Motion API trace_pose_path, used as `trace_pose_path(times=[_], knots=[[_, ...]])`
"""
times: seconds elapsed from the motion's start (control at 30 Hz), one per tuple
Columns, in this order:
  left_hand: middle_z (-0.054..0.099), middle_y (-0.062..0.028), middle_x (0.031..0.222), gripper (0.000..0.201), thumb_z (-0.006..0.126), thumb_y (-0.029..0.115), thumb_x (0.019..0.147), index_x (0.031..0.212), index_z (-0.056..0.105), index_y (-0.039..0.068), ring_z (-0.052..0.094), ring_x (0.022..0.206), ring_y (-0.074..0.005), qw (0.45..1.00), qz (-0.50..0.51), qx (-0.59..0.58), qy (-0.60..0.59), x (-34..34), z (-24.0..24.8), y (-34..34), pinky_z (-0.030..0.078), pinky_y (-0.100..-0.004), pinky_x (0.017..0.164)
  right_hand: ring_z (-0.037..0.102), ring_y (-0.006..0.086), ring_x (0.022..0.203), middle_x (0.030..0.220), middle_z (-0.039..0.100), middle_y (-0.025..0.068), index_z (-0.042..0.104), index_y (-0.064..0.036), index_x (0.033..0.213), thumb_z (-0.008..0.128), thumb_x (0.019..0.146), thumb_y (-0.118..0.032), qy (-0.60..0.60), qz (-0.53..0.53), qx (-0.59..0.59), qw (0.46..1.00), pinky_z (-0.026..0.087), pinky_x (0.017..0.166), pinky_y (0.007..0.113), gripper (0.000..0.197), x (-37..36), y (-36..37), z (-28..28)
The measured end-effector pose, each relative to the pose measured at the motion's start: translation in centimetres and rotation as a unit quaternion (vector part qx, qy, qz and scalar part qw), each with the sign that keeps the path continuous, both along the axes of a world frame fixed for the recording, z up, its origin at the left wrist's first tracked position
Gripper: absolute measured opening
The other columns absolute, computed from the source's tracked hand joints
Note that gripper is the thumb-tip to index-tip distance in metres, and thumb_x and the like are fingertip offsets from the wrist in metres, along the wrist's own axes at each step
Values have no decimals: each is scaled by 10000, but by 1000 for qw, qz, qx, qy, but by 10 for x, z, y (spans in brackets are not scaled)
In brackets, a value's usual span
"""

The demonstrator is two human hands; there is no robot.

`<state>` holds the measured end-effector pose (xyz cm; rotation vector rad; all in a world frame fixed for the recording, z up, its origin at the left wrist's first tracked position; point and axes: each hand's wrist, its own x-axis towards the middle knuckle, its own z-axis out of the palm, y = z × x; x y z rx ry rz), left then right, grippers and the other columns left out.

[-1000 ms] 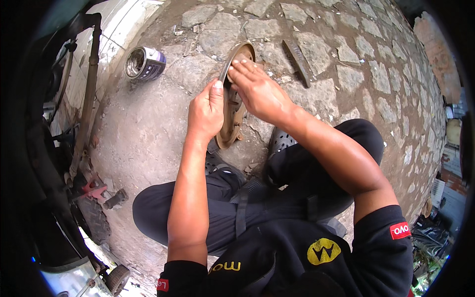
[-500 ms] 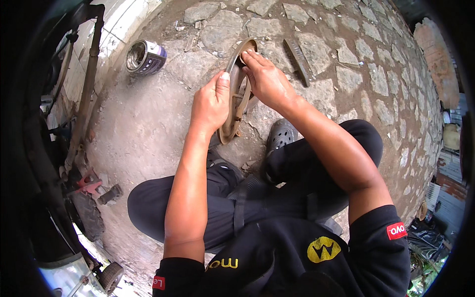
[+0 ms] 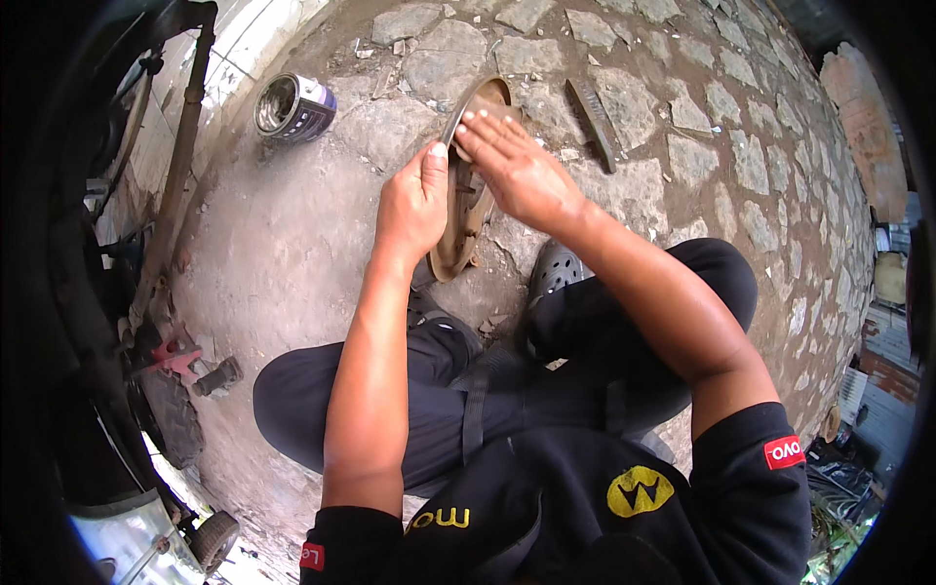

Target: The person scrubs a metal wheel hub with a wire brush and a small block, working on both the flat face and the inner rim. The person rotates the hub to access different areas and continues scrubbing throughout the clip.

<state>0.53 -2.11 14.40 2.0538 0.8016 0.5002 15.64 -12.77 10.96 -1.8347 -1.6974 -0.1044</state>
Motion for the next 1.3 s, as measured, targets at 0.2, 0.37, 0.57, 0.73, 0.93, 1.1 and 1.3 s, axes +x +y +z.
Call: trace_pose_path(times=[0.2,0.37,0.57,0.73,0.93,1.1,1.3], knots=[[679,-287,1047,513,409,435,1060,1232,642,11,646,1035,-465,1000,0,19,-12,1,1,-3,530,-460,848,432,350,1404,1449,510,228,518,42,1371,544,949,-132,20,-24,-29,999,304,1188,461,457,-9,0,8],[681,-285,1037,513,418,430,1058,1222,644,0,645,1034,-463,1000,-5,13,11,5,3,-5,536,-459,840,426,362,1406,1454,492,252,503,36,1392,531,964,-139,-11,-30,-23,999,298,1193,453,463,5,-2,0],[684,-284,1026,507,425,425,1057,1209,649,-3,651,1012,-463,999,2,30,-9,1,-1,-5,538,-464,832,442,379,1388,1447,492,265,495,42,1388,507,972,-132,-21,0,-23,1000,295,1194,464,451,-2,-3,2],[684,-283,1020,500,421,425,1058,1209,649,6,652,1004,-465,1000,-1,24,-8,1,-3,-6,537,-461,829,460,396,1365,1400,523,285,535,62,1337,523,992,-181,22,-59,-18,998,327,1169,471,422,-3,2,3],[682,-282,1002,500,408,433,1060,1206,651,21,650,990,-471,1000,1,23,3,3,0,-2,537,-467,810,436,391,1390,1429,505,273,518,68,1356,525,991,-181,1,-29,4,1000,304,1189,451,442,5,2,0],[683,-283,1006,511,402,438,1059,1199,651,14,644,992,-479,1000,5,30,-3,3,-1,-2,534,-475,818,436,374,1393,1420,522,253,524,49,1348,516,981,-148,-1,-18,-12,1000,290,1196,459,416,-9,-1,6],[683,-281,1008,510,403,442,1058,1204,651,21,642,998,-478,1000,-1,27,-6,4,-2,-3,533,-475,822,433,367,1399,1423,522,250,532,30,1359,496,987,-141,13,-59,-33,998,295,1189,472,411,1,2,2]])
